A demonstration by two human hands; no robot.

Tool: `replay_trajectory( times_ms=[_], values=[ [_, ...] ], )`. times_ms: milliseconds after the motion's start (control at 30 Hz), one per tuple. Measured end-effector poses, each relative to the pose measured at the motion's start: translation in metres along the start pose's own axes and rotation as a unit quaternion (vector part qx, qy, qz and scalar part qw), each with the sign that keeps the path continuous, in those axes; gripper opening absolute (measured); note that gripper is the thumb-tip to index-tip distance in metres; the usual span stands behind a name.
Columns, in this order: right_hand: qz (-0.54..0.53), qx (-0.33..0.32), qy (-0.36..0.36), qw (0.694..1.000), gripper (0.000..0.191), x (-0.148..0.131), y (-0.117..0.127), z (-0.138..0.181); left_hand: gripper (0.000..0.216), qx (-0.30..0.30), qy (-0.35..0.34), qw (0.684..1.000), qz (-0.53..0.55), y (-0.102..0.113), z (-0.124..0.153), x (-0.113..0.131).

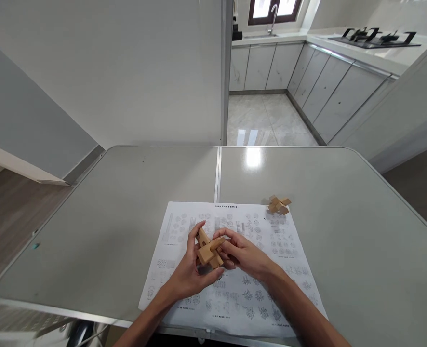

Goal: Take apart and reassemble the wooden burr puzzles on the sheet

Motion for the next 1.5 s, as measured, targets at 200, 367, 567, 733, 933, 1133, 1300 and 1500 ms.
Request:
replay_trajectory(
  times_ms=[200,367,567,733,933,1133,1300,1500],
  values=[
    [0.032,-0.004,0.007,0.999,0.044,0.004,0.003,0.000,0.107,0.060,-0.028,0.993,-0.093,0.005,-0.003,-0.002],
    [0.041,0.000,0.017,0.999,0.045,0.003,0.002,-0.002,0.096,0.140,-0.109,0.955,-0.238,0.010,-0.002,0.013],
    [0.065,0.021,0.039,0.997,0.046,0.001,0.001,-0.003,0.093,0.138,-0.132,0.950,-0.245,0.008,-0.001,0.016],
    [0.062,0.042,0.055,0.996,0.046,0.004,0.005,-0.004,0.094,0.134,-0.141,0.948,-0.252,0.007,-0.002,0.014],
    [0.066,0.048,0.052,0.995,0.045,0.003,0.006,-0.003,0.098,0.135,-0.144,0.945,-0.261,0.006,-0.002,0.011],
    [0.053,0.058,0.045,0.996,0.045,0.002,0.006,-0.003,0.102,0.127,-0.141,0.951,-0.242,0.005,-0.002,0.008],
    [0.018,0.054,0.051,0.997,0.041,0.001,0.003,-0.003,0.104,0.116,-0.125,0.964,-0.204,0.006,-0.002,0.006],
    [-0.014,0.037,0.061,0.997,0.038,-0.003,0.001,-0.001,0.107,0.103,-0.132,0.968,-0.189,0.005,-0.004,0.006]
  ],
)
Point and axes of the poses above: each hand's wrist, its own z-axis away from the middle knuckle, its own y-axis out of the back of the hand, x = y × z, the point moved 4 cm from there along -z, towards the middle knuckle, and after that the axes turned 5 degrees about -x, right-handed, at the moved point
